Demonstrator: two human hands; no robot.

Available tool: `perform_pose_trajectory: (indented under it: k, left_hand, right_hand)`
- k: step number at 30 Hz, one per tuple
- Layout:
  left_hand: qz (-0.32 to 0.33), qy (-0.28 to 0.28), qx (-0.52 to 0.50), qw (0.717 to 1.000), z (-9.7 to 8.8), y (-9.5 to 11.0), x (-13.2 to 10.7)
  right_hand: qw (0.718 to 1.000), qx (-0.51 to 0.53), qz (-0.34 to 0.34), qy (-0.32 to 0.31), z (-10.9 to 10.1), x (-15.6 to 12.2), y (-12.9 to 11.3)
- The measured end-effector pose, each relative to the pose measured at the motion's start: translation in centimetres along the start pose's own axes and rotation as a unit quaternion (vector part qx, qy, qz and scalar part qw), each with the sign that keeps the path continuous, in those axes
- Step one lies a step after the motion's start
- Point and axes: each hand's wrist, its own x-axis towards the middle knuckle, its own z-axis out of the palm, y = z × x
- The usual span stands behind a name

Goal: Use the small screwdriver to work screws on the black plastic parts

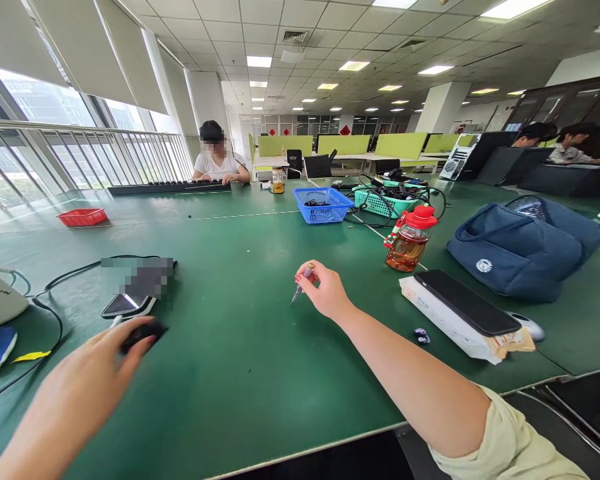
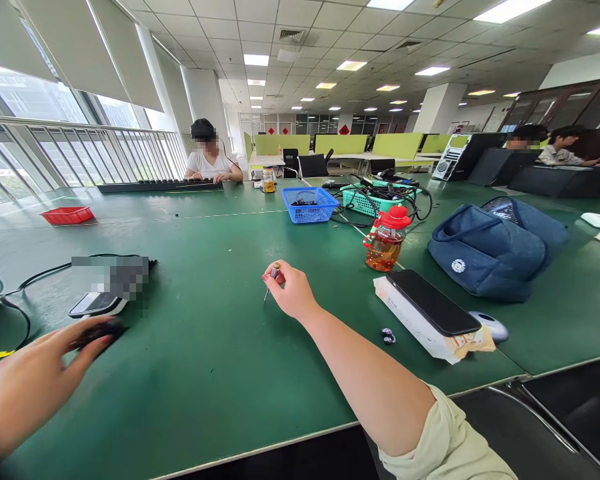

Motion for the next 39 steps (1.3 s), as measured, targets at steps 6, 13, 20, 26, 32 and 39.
perform_pose_trajectory:
  k: [6, 13, 20, 26, 32, 39]
  left_hand:
    - [0.288, -0.056, -0.115, 0.949, 0.0, 14.9, 1.8]
    - [0.352, -0.142, -0.15, 0.913, 6.0, 19.6, 3.4]
    - [0.284, -0.153, -0.226, 0.919, 8.7, 18.5, 3.2]
    - [0.252, -0.164, -0.274, 0.914, 8.8, 18.7, 3.5]
    - [0.247, -0.167, -0.293, 0.908, 8.5, 18.7, 3.5]
    - [0.248, -0.165, -0.288, 0.91, 8.7, 18.7, 3.4]
  right_hand:
    - [1.0, 0.005, -0.006, 0.012, 0.0, 0.0, 0.1]
    - [0.997, 0.019, -0.031, 0.074, -0.1, -0.1, -0.5]
    - [0.995, 0.051, -0.043, 0.069, 0.3, -1.3, -2.0]
    - [0.997, 0.04, -0.053, 0.037, 0.8, -1.6, -1.9]
    - [0.999, 0.038, -0.026, 0.003, 0.8, -1.2, -1.5]
    - [0.999, 0.022, -0.026, -0.015, 0.8, -1.1, -1.4]
